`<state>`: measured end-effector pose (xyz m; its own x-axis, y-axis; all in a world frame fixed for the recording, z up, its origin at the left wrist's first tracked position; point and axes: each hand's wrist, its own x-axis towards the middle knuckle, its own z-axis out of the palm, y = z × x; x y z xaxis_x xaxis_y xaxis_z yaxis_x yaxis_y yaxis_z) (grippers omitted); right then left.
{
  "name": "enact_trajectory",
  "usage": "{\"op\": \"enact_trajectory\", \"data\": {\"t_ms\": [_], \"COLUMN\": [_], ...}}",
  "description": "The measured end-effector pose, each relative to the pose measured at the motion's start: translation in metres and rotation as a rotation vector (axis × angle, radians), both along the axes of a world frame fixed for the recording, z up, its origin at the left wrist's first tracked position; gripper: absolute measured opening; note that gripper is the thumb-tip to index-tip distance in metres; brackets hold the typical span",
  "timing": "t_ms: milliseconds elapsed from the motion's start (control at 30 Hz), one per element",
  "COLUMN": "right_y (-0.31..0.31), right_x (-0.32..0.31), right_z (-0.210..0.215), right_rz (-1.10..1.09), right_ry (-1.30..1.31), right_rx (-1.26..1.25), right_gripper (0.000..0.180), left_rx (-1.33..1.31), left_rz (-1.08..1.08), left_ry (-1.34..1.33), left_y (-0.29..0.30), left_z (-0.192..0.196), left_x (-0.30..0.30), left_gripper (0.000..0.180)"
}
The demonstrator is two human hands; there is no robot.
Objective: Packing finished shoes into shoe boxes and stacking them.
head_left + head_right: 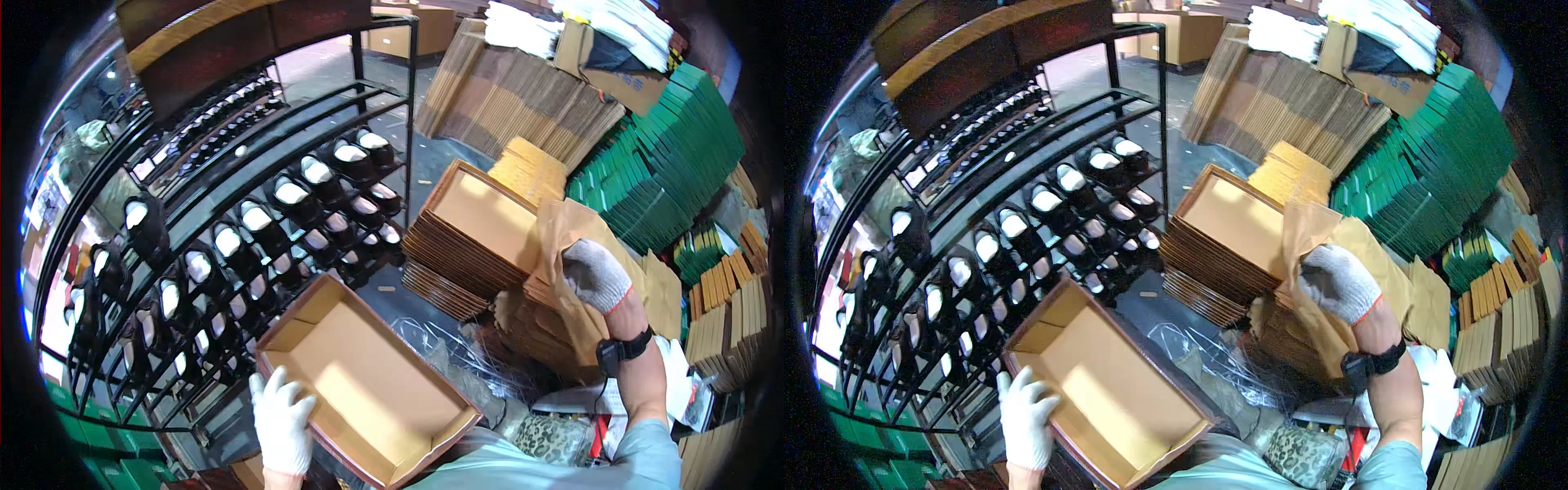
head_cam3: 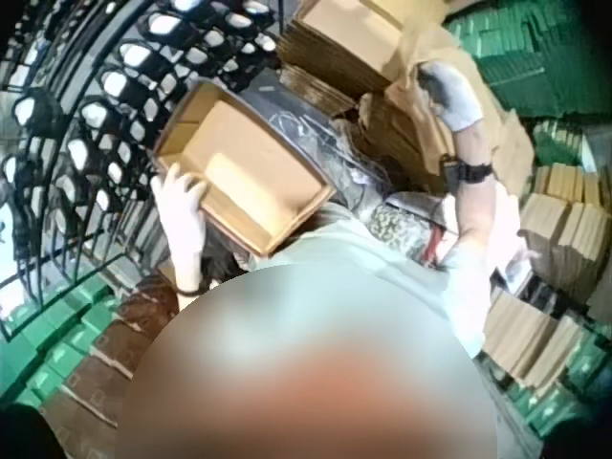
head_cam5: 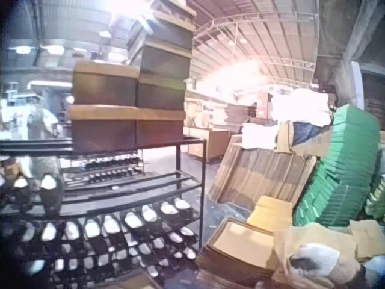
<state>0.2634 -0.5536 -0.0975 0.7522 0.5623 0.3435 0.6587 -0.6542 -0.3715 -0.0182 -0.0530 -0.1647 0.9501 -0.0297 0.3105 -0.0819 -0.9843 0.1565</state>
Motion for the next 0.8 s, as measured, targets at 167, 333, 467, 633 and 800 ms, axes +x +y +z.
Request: {"op": "enact_trajectory", "data": {"t_ms": [167, 333, 467, 633, 800], "right_y": [0.184, 0.342, 0.486, 0.708, 0.833], "right_x": [-0.034, -0.053, -0.008, -0.037, -0.084], "right_z": [0.053, 0.062, 0.090, 0.131, 0.125], "right_rz": [-0.081, 0.327, 0.580, 0.525, 0.422], "right_ry": [1.244, 1.260, 0.095, 0.023, 0.371], "right_rx": [0.950, 0.438, 0.169, -0.157, -0.401], "right_gripper": [0.018, 0.018, 0.041, 0.091, 0.117], "left_rx": [-1.114, -1.650, -1.862, -1.465, -1.434], "left_rz": [-0.085, 0.163, 0.412, 0.616, 0.702], "left_ry": [0.107, 0.005, -0.118, -0.034, -0.137], "left_y": [-0.003, -0.067, -0.006, 0.010, -0.007], "left_z": [0.044, 0.043, 0.015, -0.059, -0.116], "left_x": [0.012, 0.076, 0.007, -0.030, -0.022], "left_gripper": [0.087, 0.055, 0.033, 0.037, 0.057]}}
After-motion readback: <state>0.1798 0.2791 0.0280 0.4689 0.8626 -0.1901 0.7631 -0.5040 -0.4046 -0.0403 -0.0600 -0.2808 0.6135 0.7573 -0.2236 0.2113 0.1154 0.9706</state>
